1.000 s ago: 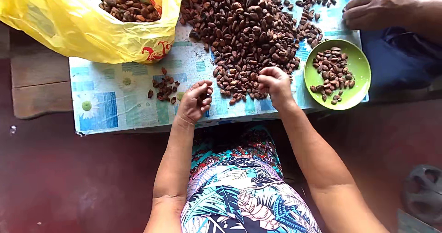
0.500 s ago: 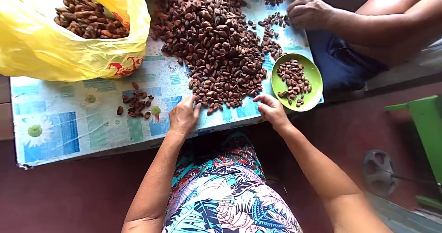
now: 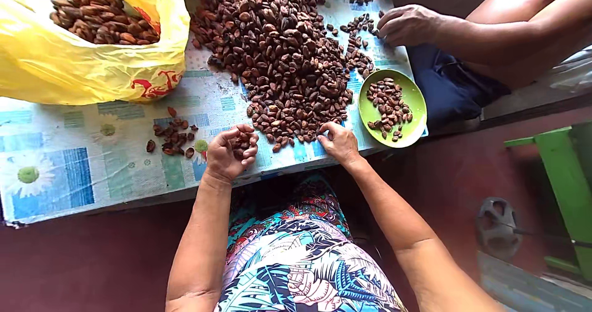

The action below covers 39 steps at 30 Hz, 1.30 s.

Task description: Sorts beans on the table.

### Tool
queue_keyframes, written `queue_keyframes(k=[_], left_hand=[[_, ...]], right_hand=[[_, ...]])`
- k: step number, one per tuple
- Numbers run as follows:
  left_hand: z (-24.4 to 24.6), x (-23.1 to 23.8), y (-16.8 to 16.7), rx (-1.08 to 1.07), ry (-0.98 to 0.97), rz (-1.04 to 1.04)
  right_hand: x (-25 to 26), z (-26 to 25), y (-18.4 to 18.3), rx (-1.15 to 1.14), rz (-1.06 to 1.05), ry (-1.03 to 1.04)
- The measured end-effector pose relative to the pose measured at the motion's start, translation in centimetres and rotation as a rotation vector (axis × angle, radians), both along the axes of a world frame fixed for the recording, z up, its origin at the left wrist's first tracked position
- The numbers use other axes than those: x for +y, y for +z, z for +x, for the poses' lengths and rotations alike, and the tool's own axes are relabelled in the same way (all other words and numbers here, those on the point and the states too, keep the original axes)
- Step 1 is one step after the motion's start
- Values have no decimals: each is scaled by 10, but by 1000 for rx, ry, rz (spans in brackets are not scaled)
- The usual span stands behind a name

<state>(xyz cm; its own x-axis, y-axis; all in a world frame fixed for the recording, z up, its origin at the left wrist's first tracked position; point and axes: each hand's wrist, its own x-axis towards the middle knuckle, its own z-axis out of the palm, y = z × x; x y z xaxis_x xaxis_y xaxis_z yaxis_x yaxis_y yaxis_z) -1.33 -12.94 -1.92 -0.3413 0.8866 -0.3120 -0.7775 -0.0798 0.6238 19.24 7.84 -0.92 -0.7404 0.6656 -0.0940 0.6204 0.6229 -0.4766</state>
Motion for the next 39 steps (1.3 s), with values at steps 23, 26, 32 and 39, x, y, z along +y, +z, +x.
queue_keyframes(k=[23,26,32,39], left_hand=[[-6,-8,-21,-70,-34,182],[-5,-9,-20,-73,-17,177],[19,7,22,152,-30,-162],[54,19,24,503,32,-249]], right_hand=[[-15,2,-23,197,298,4],[-14,0,-18,178,179,-55],[-31,-20,8,496,-740,-332],[-80,-40,10,477,-440,-9]])
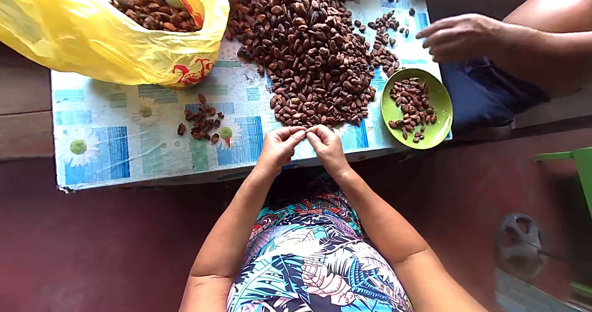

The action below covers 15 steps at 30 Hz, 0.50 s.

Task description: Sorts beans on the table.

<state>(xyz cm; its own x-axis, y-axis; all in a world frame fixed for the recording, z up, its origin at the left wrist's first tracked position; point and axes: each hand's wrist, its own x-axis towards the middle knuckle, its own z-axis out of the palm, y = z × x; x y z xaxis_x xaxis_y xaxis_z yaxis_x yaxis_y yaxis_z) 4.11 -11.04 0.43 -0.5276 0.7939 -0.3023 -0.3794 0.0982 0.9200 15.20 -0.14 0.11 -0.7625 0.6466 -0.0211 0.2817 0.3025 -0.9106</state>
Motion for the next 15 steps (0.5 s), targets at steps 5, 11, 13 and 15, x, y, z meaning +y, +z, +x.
queue_keyframes(k=[5,11,13,15], left_hand=[[0,-14,-13,385,100,-15],[-5,-22,-11,-189,186,67],[-22,-28,-10,-511,170,160],[-34,-33,-7,-723,218,237]], right_hand=[[-23,-10,-9,31,-124,-29],[-17,-5,-9,106,-226,-51],[8,10,-8,33,78,-66],[39,25,-5,-154,303,-83]])
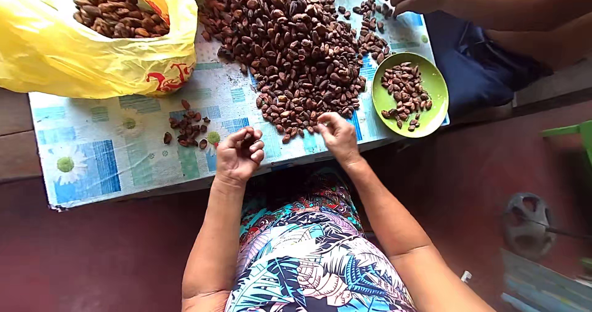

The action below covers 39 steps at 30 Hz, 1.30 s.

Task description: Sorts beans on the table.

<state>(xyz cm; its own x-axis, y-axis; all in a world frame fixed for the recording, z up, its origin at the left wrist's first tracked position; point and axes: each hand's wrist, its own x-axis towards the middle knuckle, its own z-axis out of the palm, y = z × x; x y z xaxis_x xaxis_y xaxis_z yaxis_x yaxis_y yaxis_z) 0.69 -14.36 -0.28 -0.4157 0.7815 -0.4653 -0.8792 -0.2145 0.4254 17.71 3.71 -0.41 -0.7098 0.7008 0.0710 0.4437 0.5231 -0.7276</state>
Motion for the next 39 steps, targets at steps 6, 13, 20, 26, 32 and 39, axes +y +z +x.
queue_keyframes(k=[6,13,20,26,32,39], left_hand=[[-5,2,0,-48,-8,38],[-9,-6,-16,-54,-34,99],[-1,0,-8,129,-132,4],[29,16,5,348,-266,-98],[54,24,2,445,-251,-178],[56,9,0,842,-163,-314]], right_hand=[[22,3,-1,-325,133,73],[24,6,-10,-184,78,21],[34,2,0,251,-661,-271],[13,2,15,331,-969,-197],[-33,-3,8,198,-659,-12],[-64,-3,13,308,-1072,-56]])
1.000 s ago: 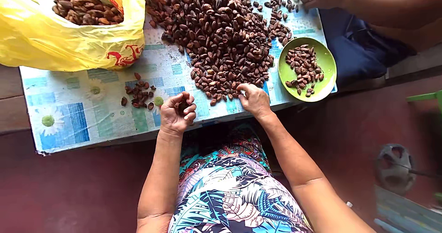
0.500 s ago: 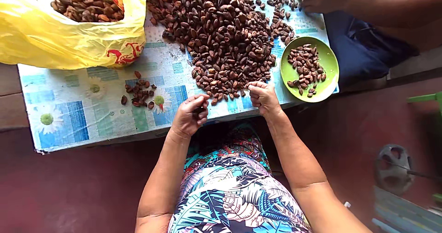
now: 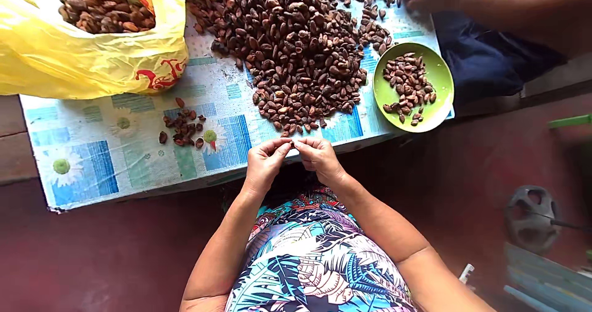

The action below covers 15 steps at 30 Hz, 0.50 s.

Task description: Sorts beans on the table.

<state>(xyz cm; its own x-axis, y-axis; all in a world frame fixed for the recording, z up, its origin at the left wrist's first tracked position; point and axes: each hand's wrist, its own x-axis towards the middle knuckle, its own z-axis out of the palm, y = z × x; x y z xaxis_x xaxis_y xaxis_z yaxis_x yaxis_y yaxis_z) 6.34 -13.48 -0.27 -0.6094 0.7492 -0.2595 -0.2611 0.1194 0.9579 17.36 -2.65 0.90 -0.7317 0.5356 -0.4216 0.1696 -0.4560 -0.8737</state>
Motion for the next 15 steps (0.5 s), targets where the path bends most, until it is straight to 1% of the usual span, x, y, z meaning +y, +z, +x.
queue_keyframes(k=[1,2,3,4,6,7,8,10,12,13,15], left_hand=[[-3,-3,1,-7,3,-9],[-7,-5,2,-31,22,-7],[-13,-8,4,-41,43,-6],[-21,-13,5,-16,68,-6],[-46,-29,4,156,161,-33],[-62,-38,3,290,222,-80],[-79,-47,1,431,276,-159],[-106,-62,-2,630,361,-329],[-117,-67,-2,698,417,-424],[-117,-67,-2,713,431,-419],[-107,-64,-1,708,433,-327]], right_hand=[[0,0,1,21,-54,15],[2,1,1,31,-31,26],[7,1,-1,11,97,32],[16,3,-3,-48,336,42],[43,12,-6,-236,851,66],[55,16,-5,-345,1008,76],[64,18,-4,-446,1095,89],[75,18,-2,-592,1161,133],[77,11,-2,-689,1151,195],[77,8,-3,-722,1146,210],[76,3,-8,-736,1167,207]])
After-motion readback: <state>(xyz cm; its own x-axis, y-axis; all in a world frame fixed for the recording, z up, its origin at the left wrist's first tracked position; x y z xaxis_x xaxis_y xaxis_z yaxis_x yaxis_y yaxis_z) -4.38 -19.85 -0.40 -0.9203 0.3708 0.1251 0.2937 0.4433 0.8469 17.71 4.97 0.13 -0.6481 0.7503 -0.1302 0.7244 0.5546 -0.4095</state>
